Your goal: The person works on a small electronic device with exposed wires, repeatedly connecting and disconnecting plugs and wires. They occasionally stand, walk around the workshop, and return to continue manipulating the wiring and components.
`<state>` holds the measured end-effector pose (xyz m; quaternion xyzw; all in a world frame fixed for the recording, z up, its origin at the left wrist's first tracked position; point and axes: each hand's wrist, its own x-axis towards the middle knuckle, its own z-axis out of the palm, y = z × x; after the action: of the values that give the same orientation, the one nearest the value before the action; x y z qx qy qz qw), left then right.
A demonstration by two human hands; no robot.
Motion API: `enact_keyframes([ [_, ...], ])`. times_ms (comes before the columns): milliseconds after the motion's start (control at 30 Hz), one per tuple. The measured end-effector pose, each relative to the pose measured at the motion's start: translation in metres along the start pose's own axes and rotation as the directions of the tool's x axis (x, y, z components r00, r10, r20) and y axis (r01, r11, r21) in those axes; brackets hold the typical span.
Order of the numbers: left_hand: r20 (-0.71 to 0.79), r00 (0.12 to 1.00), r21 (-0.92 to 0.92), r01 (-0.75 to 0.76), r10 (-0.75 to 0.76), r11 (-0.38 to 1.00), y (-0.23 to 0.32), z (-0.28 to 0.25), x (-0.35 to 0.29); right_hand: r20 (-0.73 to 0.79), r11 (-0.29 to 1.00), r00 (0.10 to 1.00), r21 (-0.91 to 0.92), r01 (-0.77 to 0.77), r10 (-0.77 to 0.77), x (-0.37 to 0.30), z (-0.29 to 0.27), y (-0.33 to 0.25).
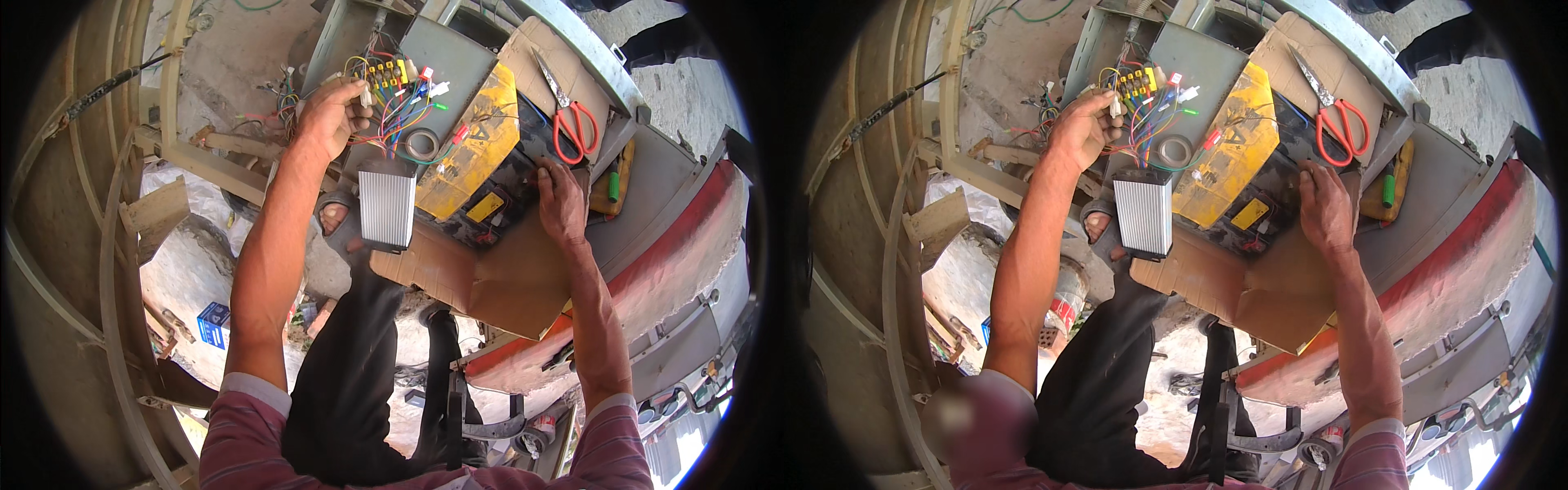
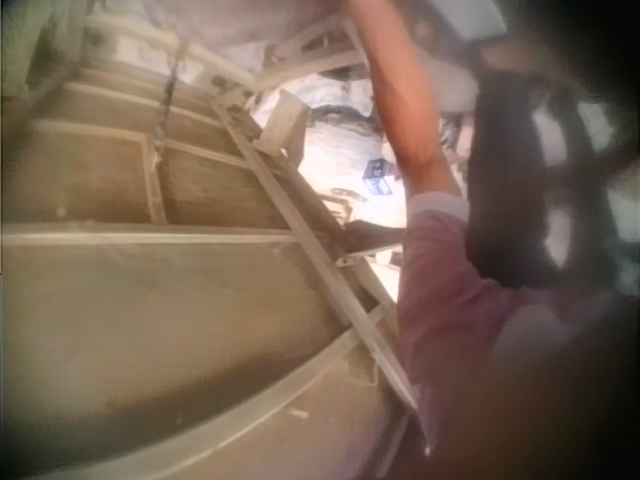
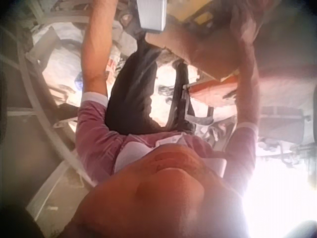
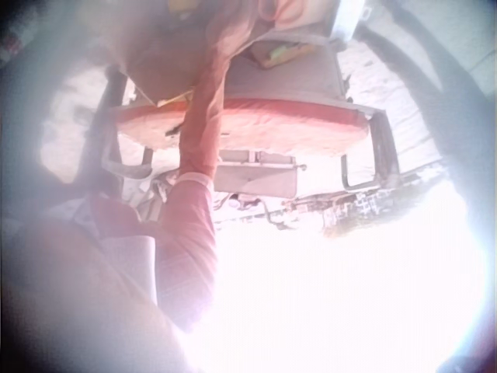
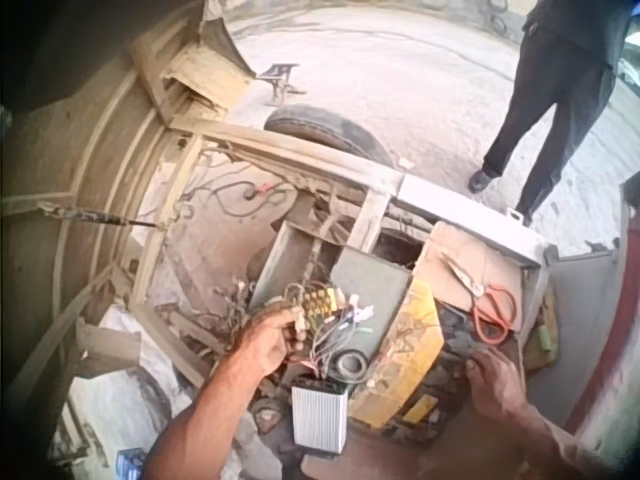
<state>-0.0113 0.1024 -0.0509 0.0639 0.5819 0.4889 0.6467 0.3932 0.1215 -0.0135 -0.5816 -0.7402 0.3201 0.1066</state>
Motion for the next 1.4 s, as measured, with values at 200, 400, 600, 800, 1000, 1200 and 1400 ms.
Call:
enact_keyframes([
  [200, 0.039, 0.999, -0.009, 0.017, -0.017, 1.0, 0.004, 0.002, -0.004, 0.005, 1.0, 1.0, 0.017, -0.014, 0.014, -0.003, 0.001, 0.01],
  [400, 0.033, 0.999, 0.027, 0.021, -0.022, 0.999, 0.006, 0.004, -0.004, 0.011, 0.997, 0.997, 0.001, -0.072, 0.072, 0.0, 0.002, 0.013],
  [600, 0.014, 1.0, 0.007, 0.027, -0.027, 1.0, 0.006, 0.002, -0.002, -0.063, 0.998, 0.996, 0.025, -0.06, 0.061, 0.002, 0.012, 0.013],
  [800, 0.004, 0.999, -0.018, 0.038, -0.038, 0.999, 0.005, 0.002, 0.001, -0.035, 0.996, 0.996, 0.022, -0.083, 0.084, 0.004, 0.013, 0.014],
  [1000, 0.006, 0.999, -0.018, 0.05, -0.05, 0.999, 0.004, 0.001, 0.003, -0.033, 0.994, 0.995, -0.046, -0.101, 0.099, 0.003, 0.017, 0.021],
  [1200, 0.03, 0.999, -0.019, 0.045, -0.045, 0.999, 0.002, -0.002, 0.005, -0.067, 0.991, 0.992, -0.08, -0.109, 0.104, 0.001, 0.02, 0.017],
  [1400, 0.035, 0.998, -0.023, 0.046, -0.045, 0.999, 0.001, -0.003, 0.006, -0.076, 0.983, 0.988, -0.117, -0.141, 0.132, 0.0, 0.019, 0.012],
])
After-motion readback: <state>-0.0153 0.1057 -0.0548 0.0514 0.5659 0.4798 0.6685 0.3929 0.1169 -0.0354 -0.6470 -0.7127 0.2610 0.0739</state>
